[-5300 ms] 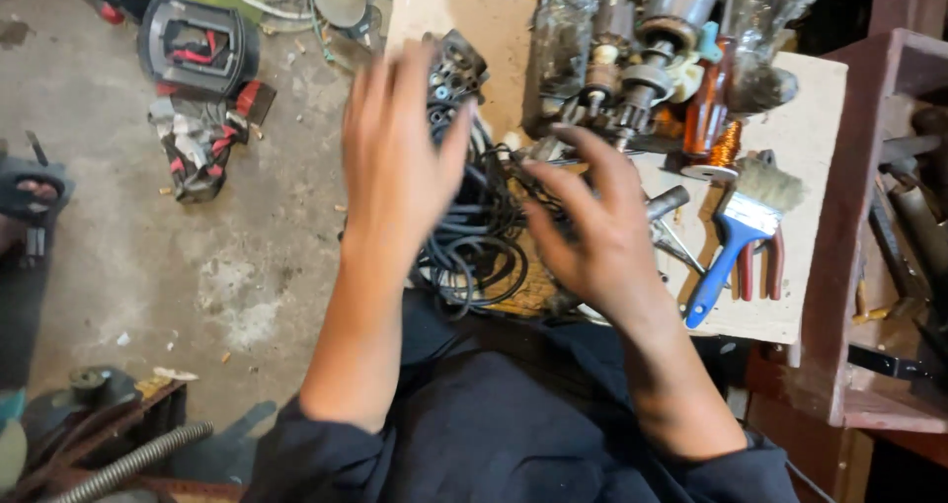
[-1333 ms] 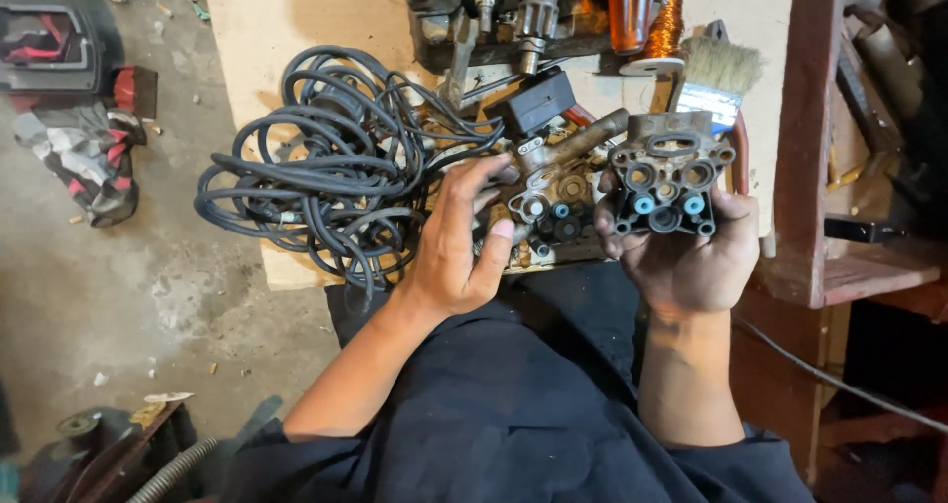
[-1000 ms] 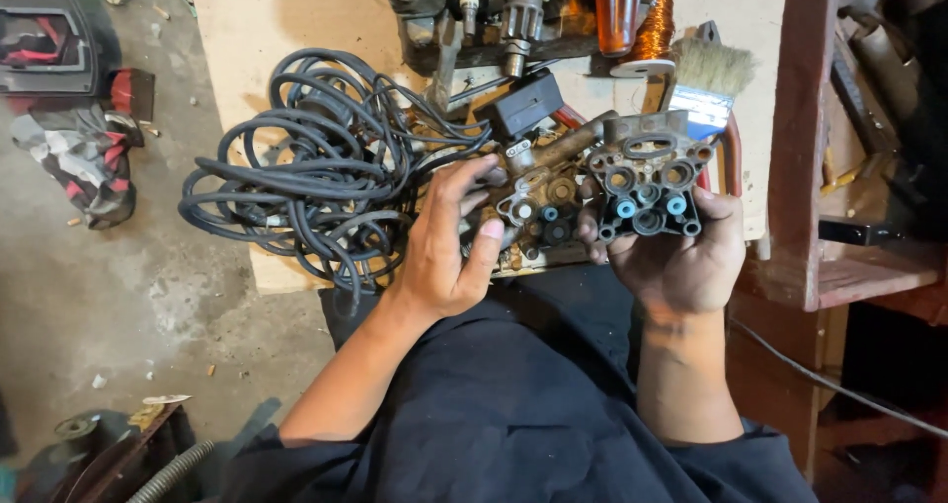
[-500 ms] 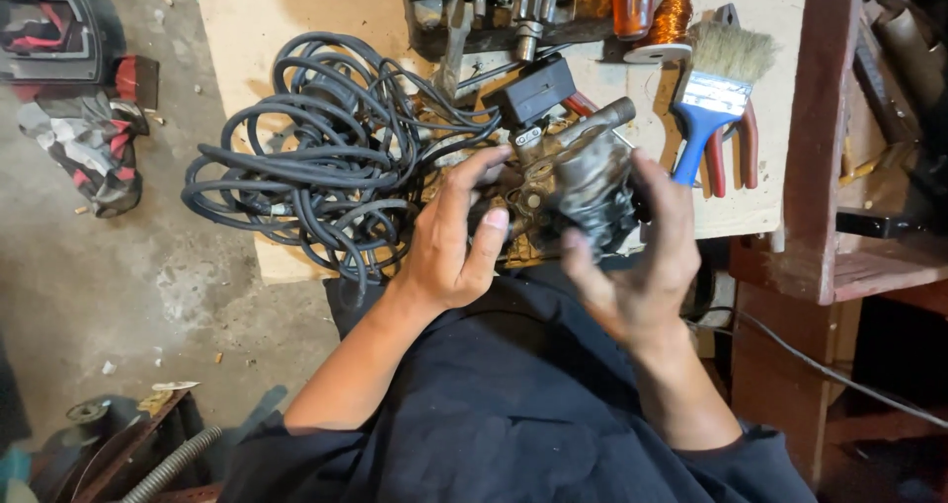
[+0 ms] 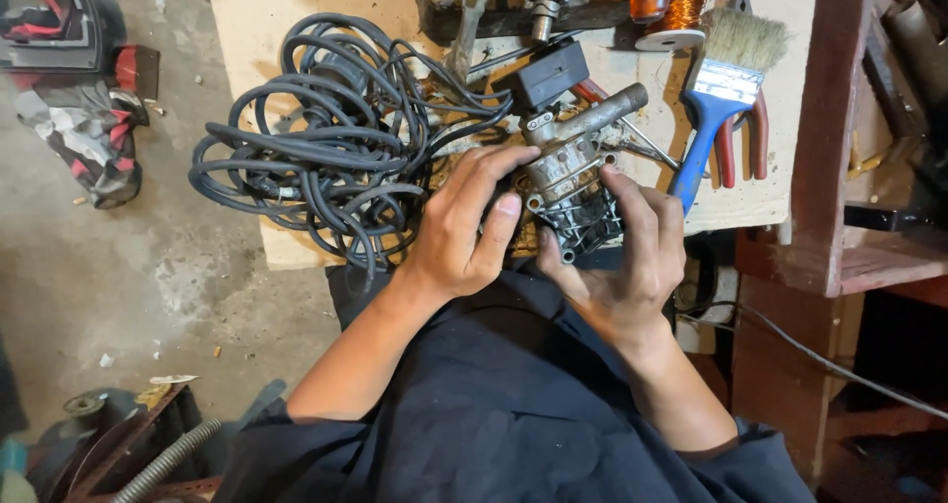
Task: Disassembling a mechanical component, likely a carburetor or throttle body, by removing screws with a screwdriver and separating the parts.
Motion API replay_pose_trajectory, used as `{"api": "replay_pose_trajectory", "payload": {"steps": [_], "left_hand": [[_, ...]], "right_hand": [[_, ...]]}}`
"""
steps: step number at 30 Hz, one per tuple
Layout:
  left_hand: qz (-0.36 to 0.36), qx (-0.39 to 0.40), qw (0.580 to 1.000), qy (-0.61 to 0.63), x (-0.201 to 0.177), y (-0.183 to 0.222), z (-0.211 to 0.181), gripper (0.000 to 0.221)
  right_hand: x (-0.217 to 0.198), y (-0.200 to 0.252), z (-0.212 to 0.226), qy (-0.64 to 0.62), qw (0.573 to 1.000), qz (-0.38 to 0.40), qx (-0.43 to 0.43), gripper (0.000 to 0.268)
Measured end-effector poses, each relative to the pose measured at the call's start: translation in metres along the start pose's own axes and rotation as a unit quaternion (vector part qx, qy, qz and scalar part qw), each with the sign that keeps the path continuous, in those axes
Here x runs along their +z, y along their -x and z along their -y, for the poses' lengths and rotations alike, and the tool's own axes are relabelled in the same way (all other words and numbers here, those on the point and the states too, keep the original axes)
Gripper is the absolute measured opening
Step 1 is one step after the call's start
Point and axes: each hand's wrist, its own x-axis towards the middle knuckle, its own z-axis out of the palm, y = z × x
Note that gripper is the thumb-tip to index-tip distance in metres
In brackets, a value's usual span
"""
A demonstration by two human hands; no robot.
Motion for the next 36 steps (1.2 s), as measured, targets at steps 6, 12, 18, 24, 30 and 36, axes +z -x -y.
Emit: {"api": "replay_pose_trajectory", "payload": {"steps": [6, 12, 18, 24, 30, 36], "left_hand": [[-0.010, 0.007, 1.000, -0.006, 0.001, 0.000, 0.000, 0.029], [-0.005, 0.017, 1.000, -0.008, 0.001, 0.002, 0.002, 0.032], [-0.003, 0.012, 1.000, 0.007, 0.000, 0.003, 0.002, 0.031], [-0.003, 0.004, 1.000, 0.008, 0.000, 0.005, 0.005, 0.030], [-0.002, 0.010, 1.000, 0.015, -0.002, 0.003, 0.004, 0.030], [-0.006, 0.000, 1.000, 0.012, -0.001, 0.004, 0.004, 0.031]], "right_hand": [[0.007, 0.002, -0.006, -0.008, 0.999, -0.027, -0.018, 0.046], [0.011, 0.004, -0.009, -0.019, 0.999, -0.042, -0.021, 0.047], [0.009, 0.010, -0.012, -0.030, 0.998, -0.055, -0.014, 0.050], [0.007, 0.006, -0.011, -0.055, 0.997, -0.059, 0.002, 0.050], [0.010, 0.004, -0.007, -0.024, 0.998, -0.055, -0.013, 0.047], [0.013, 0.002, -0.004, -0.041, 0.998, -0.043, -0.011, 0.046]]}}
